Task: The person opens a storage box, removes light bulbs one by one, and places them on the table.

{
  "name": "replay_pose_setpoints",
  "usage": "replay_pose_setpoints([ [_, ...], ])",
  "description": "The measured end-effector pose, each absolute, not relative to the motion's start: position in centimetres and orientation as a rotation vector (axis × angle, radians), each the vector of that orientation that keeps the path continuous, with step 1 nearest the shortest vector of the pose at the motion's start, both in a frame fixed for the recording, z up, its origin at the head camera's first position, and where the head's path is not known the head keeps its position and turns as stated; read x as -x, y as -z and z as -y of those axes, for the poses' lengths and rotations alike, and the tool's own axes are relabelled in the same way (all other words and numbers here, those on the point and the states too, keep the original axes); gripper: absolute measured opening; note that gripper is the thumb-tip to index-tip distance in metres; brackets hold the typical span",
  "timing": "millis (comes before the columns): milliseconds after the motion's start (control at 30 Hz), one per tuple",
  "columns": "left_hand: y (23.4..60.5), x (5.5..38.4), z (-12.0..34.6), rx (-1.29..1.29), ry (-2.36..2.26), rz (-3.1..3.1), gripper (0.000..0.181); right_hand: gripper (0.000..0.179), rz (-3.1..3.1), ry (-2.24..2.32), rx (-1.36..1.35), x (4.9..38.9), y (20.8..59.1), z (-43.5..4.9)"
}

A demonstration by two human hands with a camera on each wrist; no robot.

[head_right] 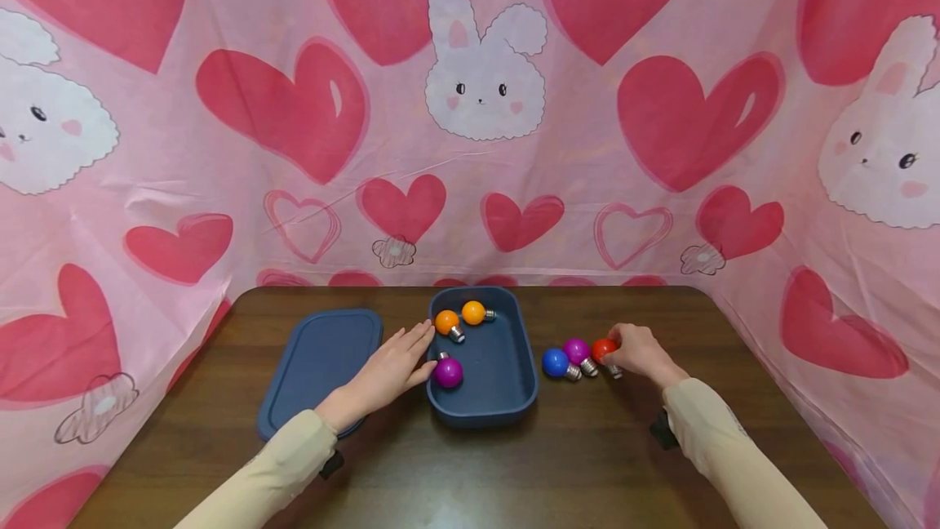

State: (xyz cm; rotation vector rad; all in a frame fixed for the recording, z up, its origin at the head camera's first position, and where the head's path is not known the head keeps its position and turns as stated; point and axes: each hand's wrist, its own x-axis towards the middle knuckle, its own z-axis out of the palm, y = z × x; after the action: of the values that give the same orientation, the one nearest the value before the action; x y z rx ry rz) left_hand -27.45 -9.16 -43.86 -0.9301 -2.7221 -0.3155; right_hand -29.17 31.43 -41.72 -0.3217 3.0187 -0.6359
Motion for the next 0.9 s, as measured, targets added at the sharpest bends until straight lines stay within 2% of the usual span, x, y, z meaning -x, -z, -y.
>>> replay_pose_setpoints([
  [467, 43.62, 27.41, 9.23, 0.927, 0.332, 2.729, 0.057, 0.038, -3.003, 0.622, 0.314, 29.29, 41.46, -31.59],
  [900, 43.80, 27.50, 9.21, 0.934, 0.338, 2.735, 0.057, 0.034, -3.027, 0.647, 0.320, 29.39, 41.78, -31.56],
])
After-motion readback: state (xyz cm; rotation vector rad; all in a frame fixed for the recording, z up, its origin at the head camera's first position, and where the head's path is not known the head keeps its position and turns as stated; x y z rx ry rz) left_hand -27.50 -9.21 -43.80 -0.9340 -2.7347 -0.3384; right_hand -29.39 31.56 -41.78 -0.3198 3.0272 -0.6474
